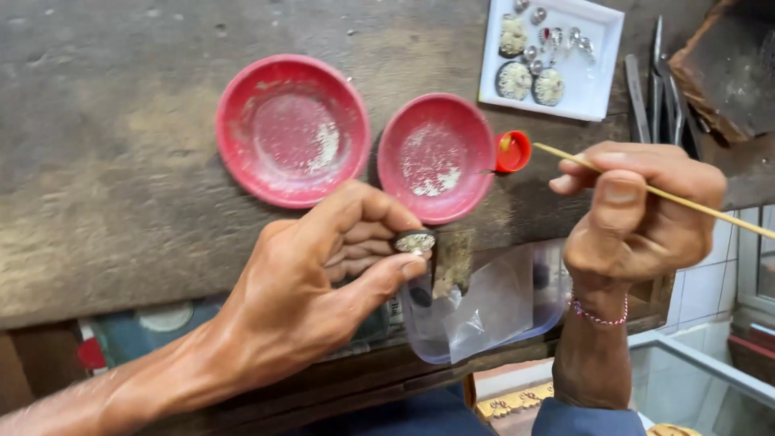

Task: Applying tiny silver granules to a jewelry piece using a thin wooden tool to create a decorative pattern.

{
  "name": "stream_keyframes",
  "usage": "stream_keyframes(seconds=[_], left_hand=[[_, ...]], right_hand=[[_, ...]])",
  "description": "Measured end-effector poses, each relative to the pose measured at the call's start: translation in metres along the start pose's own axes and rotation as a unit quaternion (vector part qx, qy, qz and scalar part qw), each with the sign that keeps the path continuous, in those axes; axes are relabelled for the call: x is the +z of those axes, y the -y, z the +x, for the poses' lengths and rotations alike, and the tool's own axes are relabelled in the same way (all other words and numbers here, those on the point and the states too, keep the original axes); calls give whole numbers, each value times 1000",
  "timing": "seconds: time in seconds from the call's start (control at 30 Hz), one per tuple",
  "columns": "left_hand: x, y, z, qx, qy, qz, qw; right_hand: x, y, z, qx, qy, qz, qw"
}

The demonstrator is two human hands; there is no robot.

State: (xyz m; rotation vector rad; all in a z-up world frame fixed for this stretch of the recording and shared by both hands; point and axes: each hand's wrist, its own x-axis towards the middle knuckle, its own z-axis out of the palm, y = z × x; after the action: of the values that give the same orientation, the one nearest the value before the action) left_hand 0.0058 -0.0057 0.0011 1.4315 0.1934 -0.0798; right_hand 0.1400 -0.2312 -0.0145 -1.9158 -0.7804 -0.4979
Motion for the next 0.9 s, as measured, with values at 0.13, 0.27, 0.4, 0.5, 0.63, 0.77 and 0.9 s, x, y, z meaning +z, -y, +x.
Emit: stream_keyframes(seconds=[0.13,0.27,0.4,0.5,0.63,0.77,0.9], left_hand=[[-1,-2,0,10,12,4,1000],[-3,-2,5,34,22,24,999],[-4,0,6,35,25,22,999],[-5,2,7,34,32,14,999],[-6,2,8,43,42,4,998],[-6,3,7,33,45,0,998],[-7,3,8,32,47,-14,998]], right_hand=[[-6,-5,1,30,42,-14,999],[-5,-8,1,26,56,-49,997],[-3,-5,1,32,72,-64,995],[-2,-5,-1,39,76,-74,994],[-3,-9,-1,16,87,-87,992],[-2,-9,-1,10,93,-85,992],[-2,-9,0,1,98,-87,991]])
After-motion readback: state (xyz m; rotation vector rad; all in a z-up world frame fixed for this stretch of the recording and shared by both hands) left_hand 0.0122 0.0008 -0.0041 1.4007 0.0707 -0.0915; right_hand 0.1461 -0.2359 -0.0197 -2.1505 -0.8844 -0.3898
